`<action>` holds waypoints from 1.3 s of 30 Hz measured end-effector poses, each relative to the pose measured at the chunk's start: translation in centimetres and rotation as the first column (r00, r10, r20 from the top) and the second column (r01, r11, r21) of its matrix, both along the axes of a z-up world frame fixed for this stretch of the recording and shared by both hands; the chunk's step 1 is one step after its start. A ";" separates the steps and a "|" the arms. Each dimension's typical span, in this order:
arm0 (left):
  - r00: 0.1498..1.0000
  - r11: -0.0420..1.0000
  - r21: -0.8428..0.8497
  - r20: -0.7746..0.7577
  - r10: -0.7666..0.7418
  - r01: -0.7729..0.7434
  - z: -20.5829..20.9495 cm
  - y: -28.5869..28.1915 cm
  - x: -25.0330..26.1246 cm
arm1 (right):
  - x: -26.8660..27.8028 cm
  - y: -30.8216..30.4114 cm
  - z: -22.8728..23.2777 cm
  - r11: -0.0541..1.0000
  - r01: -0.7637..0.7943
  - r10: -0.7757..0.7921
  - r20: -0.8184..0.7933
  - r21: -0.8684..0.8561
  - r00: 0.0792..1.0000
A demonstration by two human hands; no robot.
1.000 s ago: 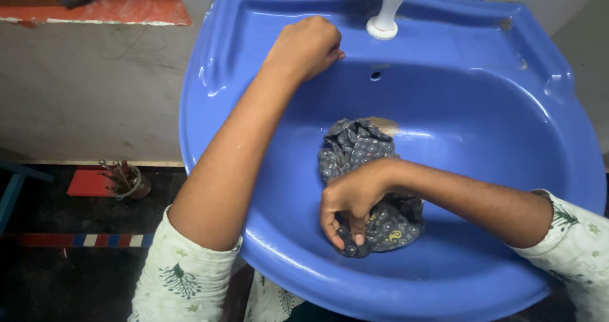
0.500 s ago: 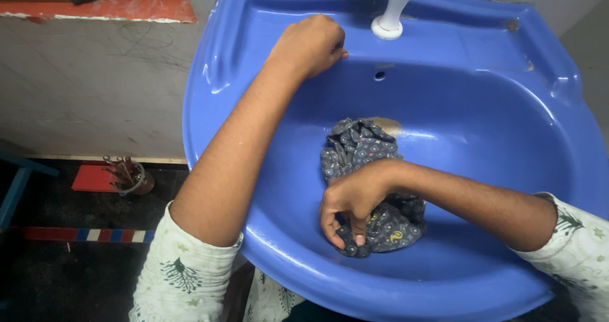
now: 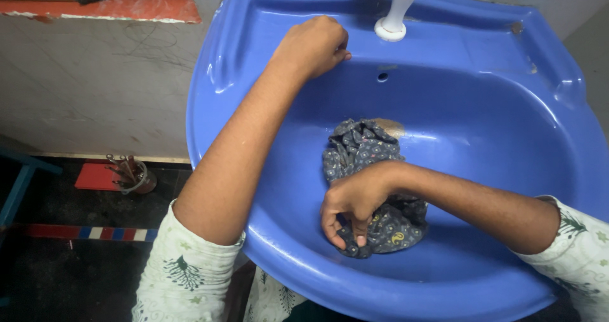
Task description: The person cleans a blue bathroom sink using a patterned cloth by hand, wiping the basin, the faucet, and the drain area.
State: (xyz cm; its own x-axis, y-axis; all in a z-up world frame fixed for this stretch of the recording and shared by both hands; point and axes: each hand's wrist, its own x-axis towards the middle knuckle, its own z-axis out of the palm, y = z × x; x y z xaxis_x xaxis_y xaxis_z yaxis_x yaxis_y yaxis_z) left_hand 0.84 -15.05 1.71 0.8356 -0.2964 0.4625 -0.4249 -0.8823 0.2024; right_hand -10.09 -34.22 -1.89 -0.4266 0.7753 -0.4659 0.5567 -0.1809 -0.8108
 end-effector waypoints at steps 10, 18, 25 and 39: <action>1.000 1.000 0.006 -0.012 0.002 -0.002 -0.1 0.0 0.1 | 0.0 0.0 0.1 1.000 0.003 -0.003 0.008 -0.019 1.000; 1.000 1.000 0.005 -0.026 0.007 -0.006 0.0 0.0 0.1 | 0.1 0.0 -0.1 1.000 -0.005 0.005 -0.025 0.006 1.000; 1.000 1.000 -0.001 -0.030 0.005 -0.005 0.0 0.1 0.0 | 0.1 0.0 -0.1 0.999 0.005 -0.005 -0.002 -0.046 1.000; 0.998 1.000 0.001 -0.050 0.027 -0.027 0.2 0.0 -0.1 | 0.0 0.1 0.1 0.997 0.025 -0.024 0.013 -0.079 1.000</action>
State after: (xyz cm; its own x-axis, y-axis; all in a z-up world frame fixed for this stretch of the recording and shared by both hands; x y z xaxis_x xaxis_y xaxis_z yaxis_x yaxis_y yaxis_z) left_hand 0.72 -15.10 1.95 0.8655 -0.2737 0.4195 -0.3902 -0.8935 0.2222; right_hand -10.10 -34.13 -1.77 -0.4021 0.7458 -0.5312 0.5608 -0.2580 -0.7867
